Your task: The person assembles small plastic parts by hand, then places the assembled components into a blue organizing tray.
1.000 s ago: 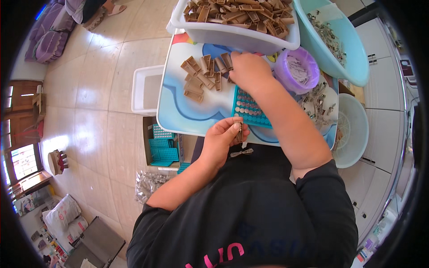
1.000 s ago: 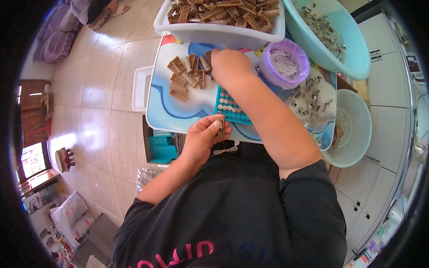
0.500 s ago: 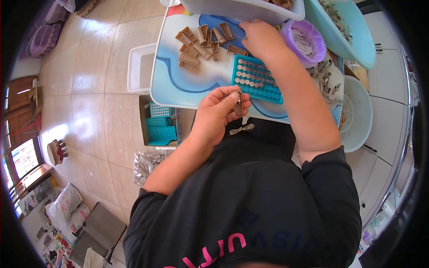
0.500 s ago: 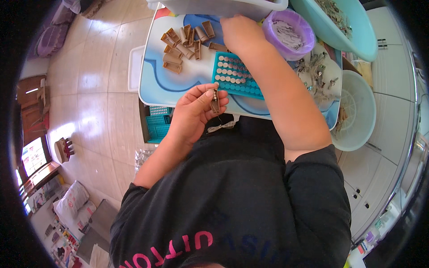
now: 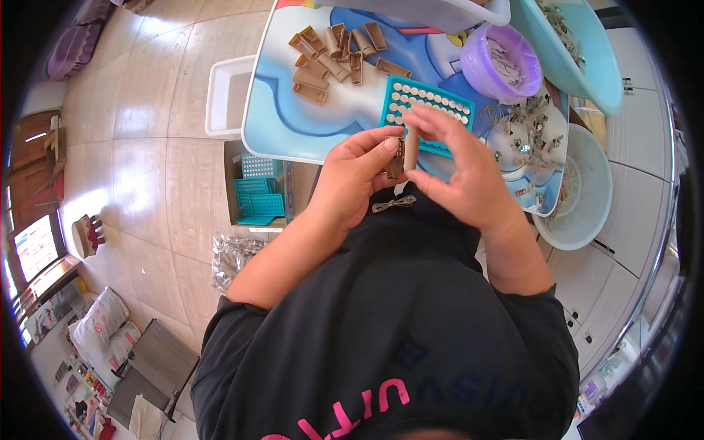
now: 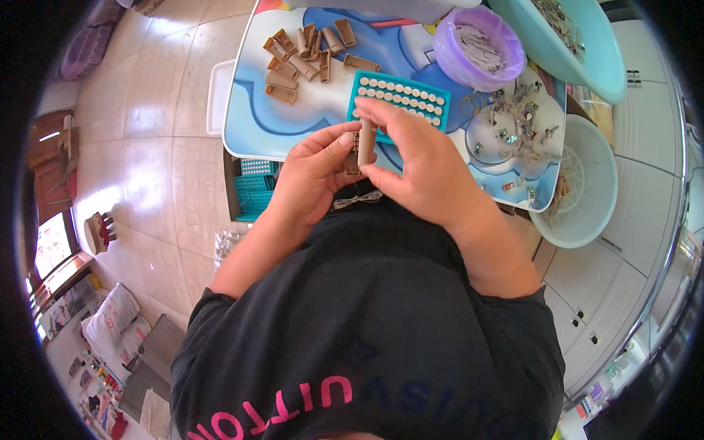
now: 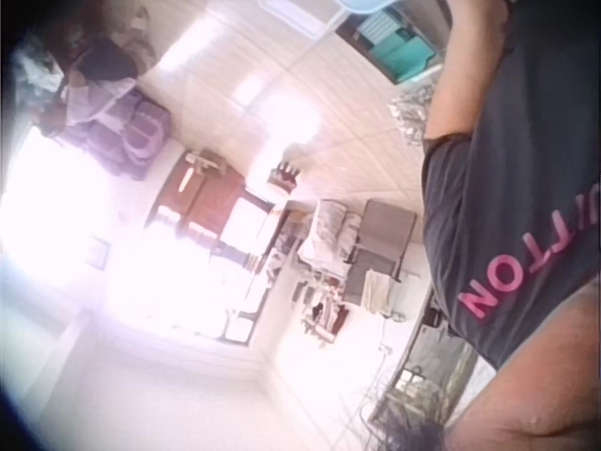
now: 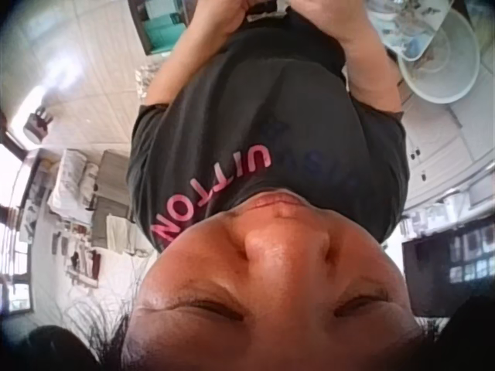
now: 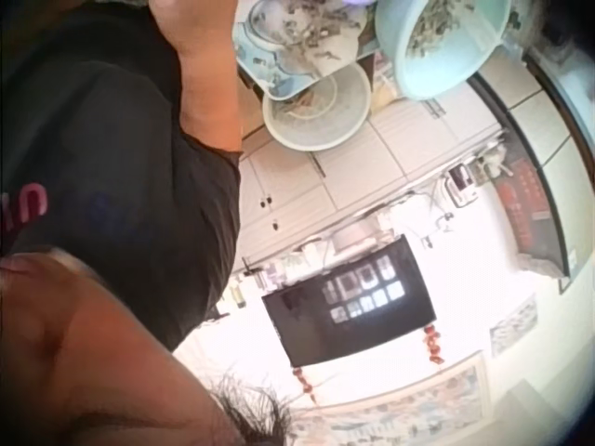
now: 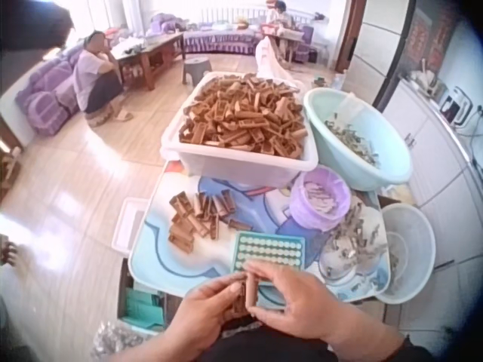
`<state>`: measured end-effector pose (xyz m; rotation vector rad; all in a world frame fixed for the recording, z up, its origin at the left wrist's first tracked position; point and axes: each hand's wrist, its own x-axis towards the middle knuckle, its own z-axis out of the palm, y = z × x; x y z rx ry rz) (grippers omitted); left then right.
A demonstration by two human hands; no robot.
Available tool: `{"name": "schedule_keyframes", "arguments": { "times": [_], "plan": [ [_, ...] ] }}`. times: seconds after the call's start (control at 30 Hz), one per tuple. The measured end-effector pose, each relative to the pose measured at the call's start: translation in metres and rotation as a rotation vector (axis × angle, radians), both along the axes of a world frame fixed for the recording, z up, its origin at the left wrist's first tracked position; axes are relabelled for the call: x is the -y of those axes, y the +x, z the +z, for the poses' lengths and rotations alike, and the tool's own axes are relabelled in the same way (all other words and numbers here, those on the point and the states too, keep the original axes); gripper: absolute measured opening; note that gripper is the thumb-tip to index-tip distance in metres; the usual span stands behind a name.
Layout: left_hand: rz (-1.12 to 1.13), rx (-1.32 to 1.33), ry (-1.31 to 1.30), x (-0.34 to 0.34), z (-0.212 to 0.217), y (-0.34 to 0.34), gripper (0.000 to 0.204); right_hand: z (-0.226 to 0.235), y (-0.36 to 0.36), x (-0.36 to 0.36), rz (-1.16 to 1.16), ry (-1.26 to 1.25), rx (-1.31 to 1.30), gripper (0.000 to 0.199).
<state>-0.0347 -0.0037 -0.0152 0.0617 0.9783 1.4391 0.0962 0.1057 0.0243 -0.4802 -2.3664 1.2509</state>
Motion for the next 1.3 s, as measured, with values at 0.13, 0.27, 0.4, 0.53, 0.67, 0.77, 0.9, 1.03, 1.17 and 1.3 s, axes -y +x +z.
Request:
{"name": "schedule_keyframes", "arguments": {
  "times": [0.13,0.27,0.4,0.53,0.67,0.77,0.9,1.03,1.17,1.3],
  "plan": [
    [-0.015,0.070,-0.013,-0.003,0.004,0.001,0.025,-0.001,0.009,0.015,-0.013,0.098,0.019,0.063],
    [-0.021,0.053,-0.002,-0.003,0.006,0.005,0.026,0.000,0.010,0.017,0.001,0.218,0.006,0.072],
    [-0.018,0.035,-0.017,-0.003,0.007,0.007,0.026,-0.004,0.011,0.016,0.009,0.255,-0.002,0.077],
    [0.018,0.056,-0.038,-0.003,0.005,0.007,0.024,-0.005,0.011,0.016,0.005,0.263,-0.007,0.078],
    [0.026,0.080,-0.041,-0.003,0.003,0.007,0.023,-0.003,0.010,0.017,-0.005,0.265,-0.030,0.079],
    [-0.012,0.075,0.002,-0.001,0.000,0.007,0.028,-0.003,0.009,0.017,-0.002,0.249,-0.011,0.080],
    [0.002,0.098,0.004,-0.002,-0.002,0.008,0.029,-0.005,0.008,0.018,0.003,0.231,-0.008,0.081],
    [0.004,0.046,0.069,-0.001,0.000,0.012,0.030,-0.008,0.007,0.020,-0.013,0.211,-0.025,0.081],
    [-0.053,-0.058,0.048,0.000,0.008,0.015,0.040,-0.010,0.010,0.018,-0.101,0.079,-0.053,0.066],
    [-0.083,-0.516,0.186,0.003,0.006,0.018,0.046,-0.020,0.019,0.002,-0.043,0.050,-0.036,0.038]
  ]
}}
